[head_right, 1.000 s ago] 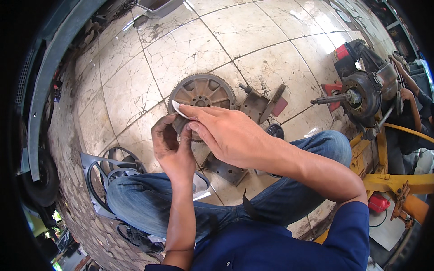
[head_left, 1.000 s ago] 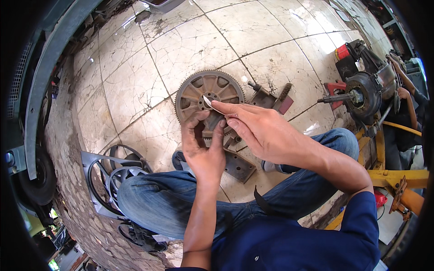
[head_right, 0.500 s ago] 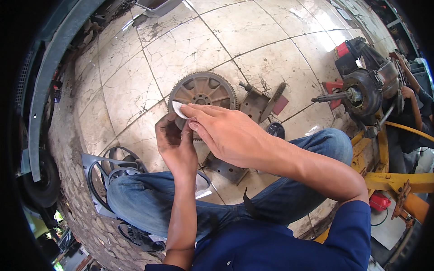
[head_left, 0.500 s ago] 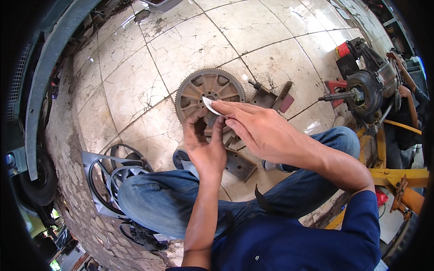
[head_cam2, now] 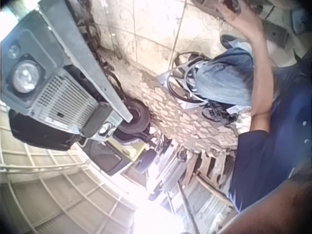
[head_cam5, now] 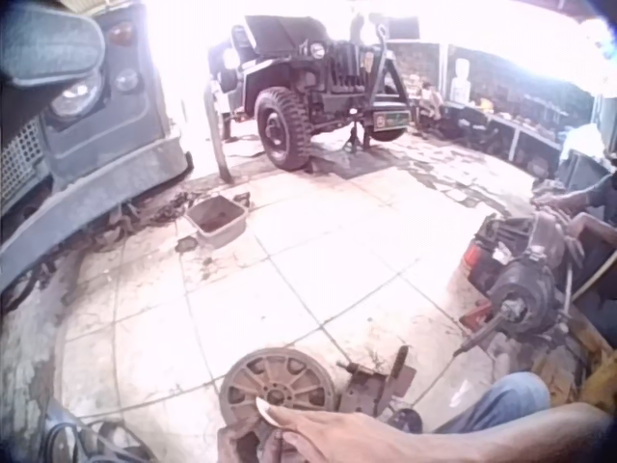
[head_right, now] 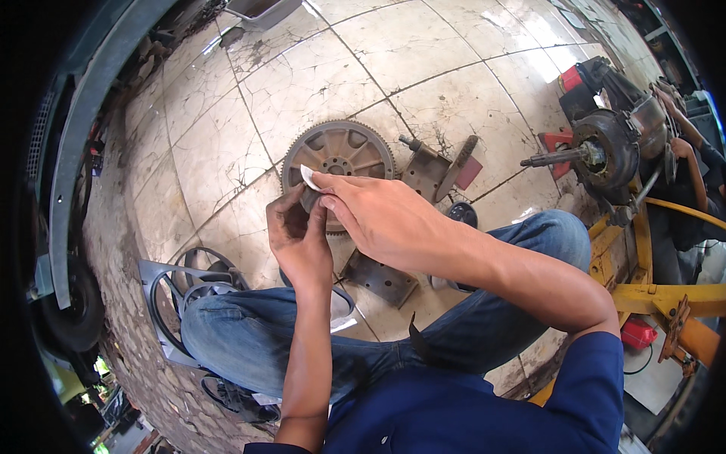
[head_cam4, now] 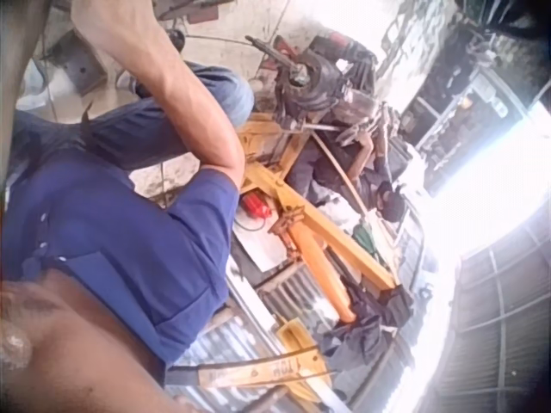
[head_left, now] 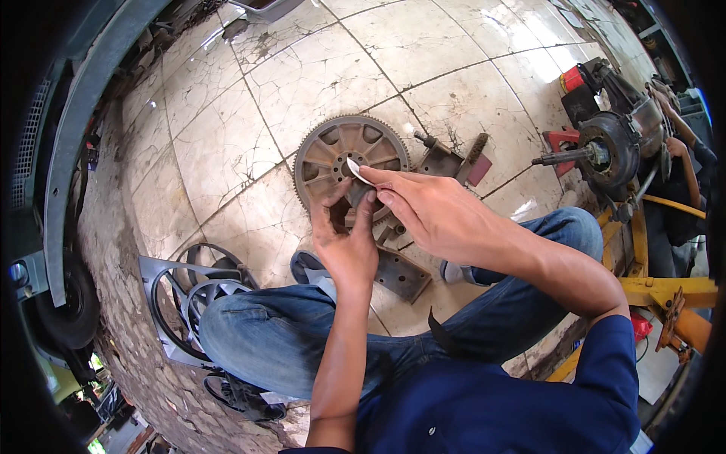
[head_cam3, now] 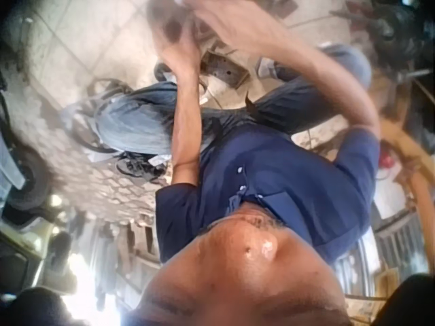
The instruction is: The person sits on the floor and uses a sanding block to smooth a small cylindrical metal part. They repeatedly rub the part against the sanding block, rotate it, and inspect the surface. A larger gear-like metal part rests nearby on the floor.
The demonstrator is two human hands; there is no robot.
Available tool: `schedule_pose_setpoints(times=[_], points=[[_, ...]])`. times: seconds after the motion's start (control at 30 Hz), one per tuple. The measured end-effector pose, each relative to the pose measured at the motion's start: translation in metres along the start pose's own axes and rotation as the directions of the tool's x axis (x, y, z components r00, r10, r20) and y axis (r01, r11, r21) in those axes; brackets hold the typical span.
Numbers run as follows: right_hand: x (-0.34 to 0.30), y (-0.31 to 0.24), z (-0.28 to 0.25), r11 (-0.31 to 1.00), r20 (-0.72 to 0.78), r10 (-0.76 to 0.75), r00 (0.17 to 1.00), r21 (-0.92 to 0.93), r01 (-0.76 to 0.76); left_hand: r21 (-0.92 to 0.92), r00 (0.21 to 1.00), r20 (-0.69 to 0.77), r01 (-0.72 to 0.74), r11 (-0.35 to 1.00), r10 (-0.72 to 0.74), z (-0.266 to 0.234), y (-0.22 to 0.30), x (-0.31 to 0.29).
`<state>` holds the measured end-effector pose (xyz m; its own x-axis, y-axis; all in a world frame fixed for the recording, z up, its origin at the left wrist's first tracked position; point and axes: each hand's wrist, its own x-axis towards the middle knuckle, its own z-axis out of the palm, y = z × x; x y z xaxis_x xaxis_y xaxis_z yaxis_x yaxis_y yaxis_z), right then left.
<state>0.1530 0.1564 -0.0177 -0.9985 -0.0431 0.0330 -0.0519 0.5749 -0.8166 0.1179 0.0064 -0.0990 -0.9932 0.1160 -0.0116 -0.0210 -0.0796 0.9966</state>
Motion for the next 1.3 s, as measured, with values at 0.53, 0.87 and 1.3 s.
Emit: schedule_pose_setpoints(times=[0.53,0.87,1.3], points=[[0.001,0.003,0.001,0.999,-0.010,0.006,1.000,-0.051,-0.006,0.034,1.000,0.006,-0.019,0.999,0.019,0.000,0.004,0.001],[-0.001,0.001,0.002,0.993,-0.008,-0.020,1.000,-0.120,0.019,0.001,0.999,-0.036,0.025,1.000,-0.025,0.000,0.008,0.001],[0.000,0.008,0.007,0.994,-0.041,-0.031,0.999,-0.105,0.027,0.073,0.999,0.051,0.007,0.997,-0.011,0.002,0.004,-0.001]])
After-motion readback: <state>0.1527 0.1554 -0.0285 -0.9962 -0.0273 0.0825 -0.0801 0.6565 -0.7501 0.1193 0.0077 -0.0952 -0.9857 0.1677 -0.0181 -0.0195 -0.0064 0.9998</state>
